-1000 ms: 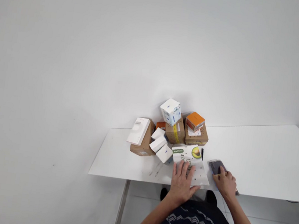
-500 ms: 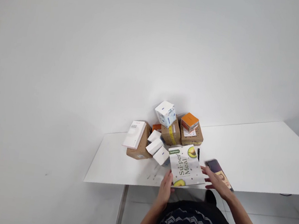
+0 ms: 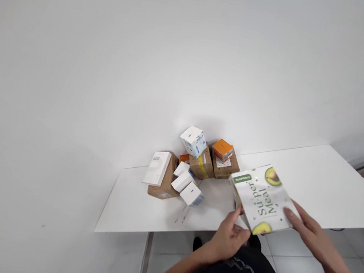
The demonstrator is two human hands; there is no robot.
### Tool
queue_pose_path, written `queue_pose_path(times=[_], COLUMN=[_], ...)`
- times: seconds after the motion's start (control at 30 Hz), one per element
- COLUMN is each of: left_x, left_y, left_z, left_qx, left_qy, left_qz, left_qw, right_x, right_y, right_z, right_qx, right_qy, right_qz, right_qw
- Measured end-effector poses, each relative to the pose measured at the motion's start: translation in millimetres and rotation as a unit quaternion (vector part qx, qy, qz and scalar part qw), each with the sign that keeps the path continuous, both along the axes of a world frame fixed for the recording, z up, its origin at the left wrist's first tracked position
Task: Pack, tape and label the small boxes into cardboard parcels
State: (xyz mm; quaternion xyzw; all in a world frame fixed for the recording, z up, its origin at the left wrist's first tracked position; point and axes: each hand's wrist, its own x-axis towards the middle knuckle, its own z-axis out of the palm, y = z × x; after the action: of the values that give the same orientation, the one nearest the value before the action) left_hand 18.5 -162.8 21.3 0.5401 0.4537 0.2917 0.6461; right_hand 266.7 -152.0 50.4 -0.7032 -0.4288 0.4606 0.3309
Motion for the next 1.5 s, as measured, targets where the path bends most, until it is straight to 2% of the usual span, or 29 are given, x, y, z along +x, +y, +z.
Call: queue_pose_path(times=[0.1, 0.2, 0.27, 0.37, 0.47, 0.53, 0.63, 0.77, 0.93, 1.03, 1.13, 1.23, 1.33, 1.43, 1.5], left_x=[43, 82, 99, 109, 100, 85, 58, 23, -17, -40, -55, -59, -54, -48, -48], left_y=[39, 77, 95, 108, 105, 98, 85, 66, 37, 16, -1, -6, -1, 7, 9], left_z=[-18.7, -41.2, -52.8, -62.3, -67.1, -71.0, -79.8, -96.2, -117.7, -125.1, -124.0, -116.4, -107.5, -100.4, -97.7], left_qx=[-0.014, -0.113, -0.146, -0.151, -0.148, -0.161, -0.183, -0.205, -0.218, -0.238, -0.245, -0.236, -0.209, -0.195, -0.195], left_qy=[-0.026, -0.088, -0.089, -0.073, -0.072, -0.06, -0.024, -0.013, -0.041, -0.026, -0.008, -0.003, -0.003, -0.007, -0.017], left_qz=[-0.036, -0.057, -0.032, -0.03, -0.034, -0.033, -0.033, 0.005, 0.061, 0.115, 0.167, 0.189, 0.188, 0.176, 0.171], left_qw=[0.999, 0.988, 0.985, 0.985, 0.986, 0.985, 0.982, 0.979, 0.973, 0.964, 0.955, 0.953, 0.96, 0.965, 0.966], right_x=[29, 51, 58, 53, 34, 19, 5, 8, 18, 11, -12, -52, -97, -131, -142], right_y=[19, 46, 63, 80, 88, 92, 106, 141, 175, 177, 177, 185, 202, 219, 225], right_z=[-16.3, -41.7, -56.3, -69.8, -77.2, -82.1, -90.8, -95.9, -77.1, -60.0, -48.4, -47.5, -57.0, -70.4, -77.6], right_qx=[0.016, 0.042, 0.049, 0.079, 0.116, 0.108, 0.107, 0.134, 0.067, 0.094, 0.197, 0.273, 0.279, 0.27, 0.27], right_qy=[-0.031, -0.039, -0.102, -0.211, -0.299, -0.342, -0.366, -0.362, -0.31, -0.355, -0.382, -0.328, -0.313, -0.305, -0.283], right_qz=[-0.073, -0.135, -0.165, -0.167, -0.139, -0.119, -0.109, -0.092, -0.04, -0.053, -0.065, 0.044, 0.121, 0.142, 0.142], right_qw=[0.997, 0.989, 0.98, 0.96, 0.937, 0.926, 0.918, 0.918, 0.948, 0.929, 0.901, 0.903, 0.9, 0.902, 0.91])
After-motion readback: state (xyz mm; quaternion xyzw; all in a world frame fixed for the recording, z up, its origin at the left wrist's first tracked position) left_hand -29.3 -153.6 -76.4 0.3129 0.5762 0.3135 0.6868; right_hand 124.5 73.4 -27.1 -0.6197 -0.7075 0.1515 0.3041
